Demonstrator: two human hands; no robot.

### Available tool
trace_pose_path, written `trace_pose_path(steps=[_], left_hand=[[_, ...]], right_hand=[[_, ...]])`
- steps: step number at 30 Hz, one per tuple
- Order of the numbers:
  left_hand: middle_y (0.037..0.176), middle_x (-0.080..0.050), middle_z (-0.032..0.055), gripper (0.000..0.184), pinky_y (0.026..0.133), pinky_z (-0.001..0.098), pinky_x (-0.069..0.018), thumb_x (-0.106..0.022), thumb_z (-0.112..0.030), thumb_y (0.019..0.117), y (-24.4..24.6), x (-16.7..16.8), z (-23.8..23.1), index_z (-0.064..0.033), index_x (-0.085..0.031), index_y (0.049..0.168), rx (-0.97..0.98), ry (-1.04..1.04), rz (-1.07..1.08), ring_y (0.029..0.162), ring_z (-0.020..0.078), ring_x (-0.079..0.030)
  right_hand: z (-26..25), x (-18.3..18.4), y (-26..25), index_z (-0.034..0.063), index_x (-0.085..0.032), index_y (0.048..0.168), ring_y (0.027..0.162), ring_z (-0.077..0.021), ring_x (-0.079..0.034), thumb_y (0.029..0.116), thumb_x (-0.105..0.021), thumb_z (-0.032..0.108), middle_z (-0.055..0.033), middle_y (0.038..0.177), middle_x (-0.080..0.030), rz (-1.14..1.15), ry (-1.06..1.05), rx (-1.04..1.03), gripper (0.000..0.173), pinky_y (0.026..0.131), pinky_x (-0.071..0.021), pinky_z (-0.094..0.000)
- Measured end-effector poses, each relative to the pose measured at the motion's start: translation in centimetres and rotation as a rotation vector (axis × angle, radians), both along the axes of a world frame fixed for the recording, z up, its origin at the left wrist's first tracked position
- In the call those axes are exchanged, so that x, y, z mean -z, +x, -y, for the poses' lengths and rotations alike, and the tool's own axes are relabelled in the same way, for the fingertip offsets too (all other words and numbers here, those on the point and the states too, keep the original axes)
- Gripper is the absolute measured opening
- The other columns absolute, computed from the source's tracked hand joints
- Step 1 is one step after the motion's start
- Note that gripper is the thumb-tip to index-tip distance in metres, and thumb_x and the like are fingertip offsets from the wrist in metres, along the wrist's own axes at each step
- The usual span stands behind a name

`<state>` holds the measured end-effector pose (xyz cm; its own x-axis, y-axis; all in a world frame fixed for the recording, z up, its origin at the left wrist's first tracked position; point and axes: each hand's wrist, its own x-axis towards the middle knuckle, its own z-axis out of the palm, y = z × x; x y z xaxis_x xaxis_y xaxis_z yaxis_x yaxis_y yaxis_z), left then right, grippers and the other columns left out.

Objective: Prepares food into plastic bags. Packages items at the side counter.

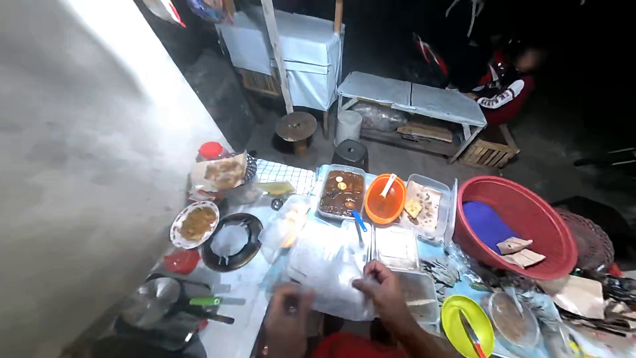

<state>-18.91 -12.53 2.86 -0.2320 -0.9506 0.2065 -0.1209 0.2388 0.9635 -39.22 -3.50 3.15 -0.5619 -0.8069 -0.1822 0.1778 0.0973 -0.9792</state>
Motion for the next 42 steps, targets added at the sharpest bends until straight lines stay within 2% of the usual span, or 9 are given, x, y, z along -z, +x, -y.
trace_pose_path(steps=[4, 9, 14, 17, 19, 23, 28, 36, 42], left_hand=[[0.097, -0.074, 0.002, 0.037, 0.07, 0.0311, -0.0659, -0.087, -0.02, 0.0819, -0.6, -2.0, -0.8, -0.0034, -0.068, 0.109, 0.466, 0.138, 0.067, 0.078, 0.0115, -0.073], [0.086, -0.073, -0.0022, 0.011, 0.067, 0.0256, -0.0617, -0.071, -0.002, 0.0881, -0.2, -0.9, 2.0, -0.0061, -0.069, 0.098, 0.227, 0.179, -0.068, 0.073, 0.0071, -0.07], [0.079, -0.07, 0.0111, 0.012, 0.067, 0.0411, -0.0642, -0.05, 0.006, 0.0968, -1.0, -2.4, 2.8, -0.0049, -0.048, 0.103, -0.012, 0.721, -0.508, 0.069, 0.0241, -0.073], [0.065, -0.056, -0.0006, 0.011, 0.053, 0.0293, -0.0545, -0.045, -0.005, 0.0958, -1.1, -2.5, 2.5, -0.0144, -0.052, 0.094, -0.058, 0.871, -0.568, 0.055, 0.0112, -0.058], [0.067, -0.057, -0.0003, 0.012, 0.05, 0.0271, -0.0521, -0.052, -0.004, 0.0914, -0.6, -2.6, 2.1, -0.0142, -0.052, 0.098, -0.012, 0.825, -0.51, 0.054, 0.01, -0.057], [0.104, -0.066, 0.0006, 0.059, 0.074, 0.0295, -0.0609, -0.082, -0.003, 0.0764, 0.6, -3.8, 1.3, -0.0124, -0.048, 0.124, 0.341, 0.519, -0.194, 0.087, 0.0124, -0.068], [0.077, -0.062, -0.0024, 0.039, 0.053, 0.0217, -0.0507, -0.07, 0.008, 0.0663, -1.6, -3.0, 3.0, -0.0065, -0.057, 0.1, -0.14, 0.228, 0.132, 0.063, 0.0053, -0.059], [0.11, -0.058, 0.0175, 0.021, 0.08, 0.0403, -0.0547, -0.058, -0.001, 0.0779, -2.5, -1.2, 8.0, -0.0029, -0.063, 0.098, -0.162, -0.341, 0.625, 0.1, 0.0304, -0.06], [0.115, -0.059, 0.0195, 0.029, 0.072, 0.0426, -0.0588, -0.07, 0.001, 0.0793, -2.3, 0.9, 10.8, -0.0006, -0.062, 0.107, 0.03, -0.209, 0.708, 0.093, 0.0302, -0.065]], right_hand=[[3.0, -0.6, 3.5, 0.0088, -0.058, 0.087, 0.063, -0.0034, -0.054, 0.0814, -0.086, 0.016, 0.0039, 0.072, -0.056, -0.065, -0.116, -0.164, 0.029, 0.058, -0.0479, -0.0212], [4.2, -1.8, 2.7, 0.0072, -0.061, 0.093, 0.057, -0.0053, -0.057, 0.0818, -0.086, 0.014, 0.0008, 0.069, -0.061, -0.293, -0.198, -0.177, 0.028, 0.053, -0.0508, -0.0219], [4.8, 0.5, 2.0, 0.0195, -0.077, 0.106, 0.074, -0.0125, -0.066, 0.0863, -0.073, 0.019, -0.0002, 0.091, -0.069, -0.825, 0.022, -0.344, 0.02, 0.063, -0.0586, -0.0358], [5.3, 0.4, 1.3, 0.0093, -0.077, 0.099, 0.086, -0.0099, -0.065, 0.0933, -0.07, 0.017, -0.0021, 0.1, -0.072, -0.366, -0.04, -0.563, 0.012, 0.074, -0.0563, -0.0293], [4.8, -0.2, 0.9, 0.0056, -0.075, 0.098, 0.071, -0.0033, -0.058, 0.0974, -0.058, 0.012, -0.0001, 0.093, -0.072, 0.2, -0.031, -0.683, 0.018, 0.06, -0.0466, -0.0219], [3.9, 0.7, -0.3, 0.017, -0.063, 0.094, 0.053, -0.001, -0.044, 0.1023, -0.045, 0.033, 0.0045, 0.079, -0.062, 0.81, -0.097, -0.752, 0.026, 0.046, -0.0351, -0.0183], [5.5, -1.8, 1.7, 0.0025, -0.049, 0.136, 0.07, -0.0115, -0.062, 0.0928, -0.075, 0.011, -0.0076, 0.094, -0.066, 0.161, -0.152, -0.737, 0.051, 0.065, -0.0565, -0.0297], [12.2, -0.9, 3.6, 0.0147, -0.069, 0.092, 0.055, -0.0168, -0.059, 0.0872, -0.073, 0.033, 0.0, 0.066, -0.061, -0.836, 0.06, -0.304, 0.02, 0.049, -0.0486, -0.0413], [16.4, 0.6, 2.6, 0.0212, -0.077, 0.098, 0.097, -0.0182, -0.068, 0.0884, -0.076, 0.021, -0.004, 0.129, -0.067, -1.084, -0.078, -0.24, 0.01, 0.071, -0.0599, -0.0344]])
